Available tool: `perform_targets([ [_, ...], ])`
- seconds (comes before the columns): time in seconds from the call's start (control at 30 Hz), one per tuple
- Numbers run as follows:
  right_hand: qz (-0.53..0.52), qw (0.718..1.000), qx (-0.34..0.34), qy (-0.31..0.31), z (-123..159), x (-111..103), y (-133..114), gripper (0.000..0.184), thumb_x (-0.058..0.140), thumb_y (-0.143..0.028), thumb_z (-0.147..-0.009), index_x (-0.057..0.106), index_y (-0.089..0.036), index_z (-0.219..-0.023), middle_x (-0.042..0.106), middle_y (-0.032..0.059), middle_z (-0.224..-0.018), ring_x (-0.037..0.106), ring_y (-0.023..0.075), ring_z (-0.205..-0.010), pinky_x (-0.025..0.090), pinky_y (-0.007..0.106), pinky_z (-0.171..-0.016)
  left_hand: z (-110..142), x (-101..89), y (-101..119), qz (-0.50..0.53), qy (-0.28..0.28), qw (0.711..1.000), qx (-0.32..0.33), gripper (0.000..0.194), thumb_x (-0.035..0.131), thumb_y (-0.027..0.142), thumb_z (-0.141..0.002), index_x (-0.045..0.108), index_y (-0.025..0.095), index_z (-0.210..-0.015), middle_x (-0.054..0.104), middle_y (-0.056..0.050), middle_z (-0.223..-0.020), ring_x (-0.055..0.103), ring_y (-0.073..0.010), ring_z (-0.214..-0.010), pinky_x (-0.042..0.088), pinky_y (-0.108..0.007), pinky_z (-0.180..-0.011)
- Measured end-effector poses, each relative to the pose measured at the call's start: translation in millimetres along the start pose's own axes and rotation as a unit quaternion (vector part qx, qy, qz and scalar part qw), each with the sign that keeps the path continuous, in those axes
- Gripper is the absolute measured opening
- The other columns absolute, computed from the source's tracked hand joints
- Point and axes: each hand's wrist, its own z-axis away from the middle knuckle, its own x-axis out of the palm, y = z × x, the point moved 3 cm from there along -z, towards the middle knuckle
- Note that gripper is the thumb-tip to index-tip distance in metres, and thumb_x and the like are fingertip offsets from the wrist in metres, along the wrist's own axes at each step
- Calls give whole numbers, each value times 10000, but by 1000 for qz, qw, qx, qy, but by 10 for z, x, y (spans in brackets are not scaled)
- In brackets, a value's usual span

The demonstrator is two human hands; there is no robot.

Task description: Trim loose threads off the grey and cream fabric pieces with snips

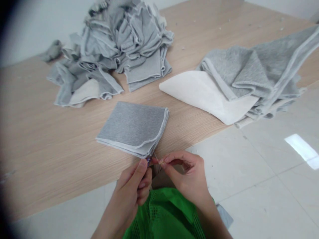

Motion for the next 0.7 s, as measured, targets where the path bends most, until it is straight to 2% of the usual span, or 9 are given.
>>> perform_targets([
  [0.53,-26,1000,-2,0,2,14,-43,114,792,-115,-757,756,-223,-766,783,26,-771,752,163,-730,638,262,-705,24,32,31,17,-6,1000,1,523,627,668,-828,555,179,-997,340,119,-542,190,-16,-369,152,-146,-338],
  [0.7,-29,1000,-6,-6,2,5,-27,142,787,-91,-758,753,-227,-774,783,15,-777,749,155,-735,630,251,-714,38,44,23,37,3,999,-16,541,655,671,-803,548,179,-1001,328,125,-536,178,-13,-376,137,-138,-342],
])
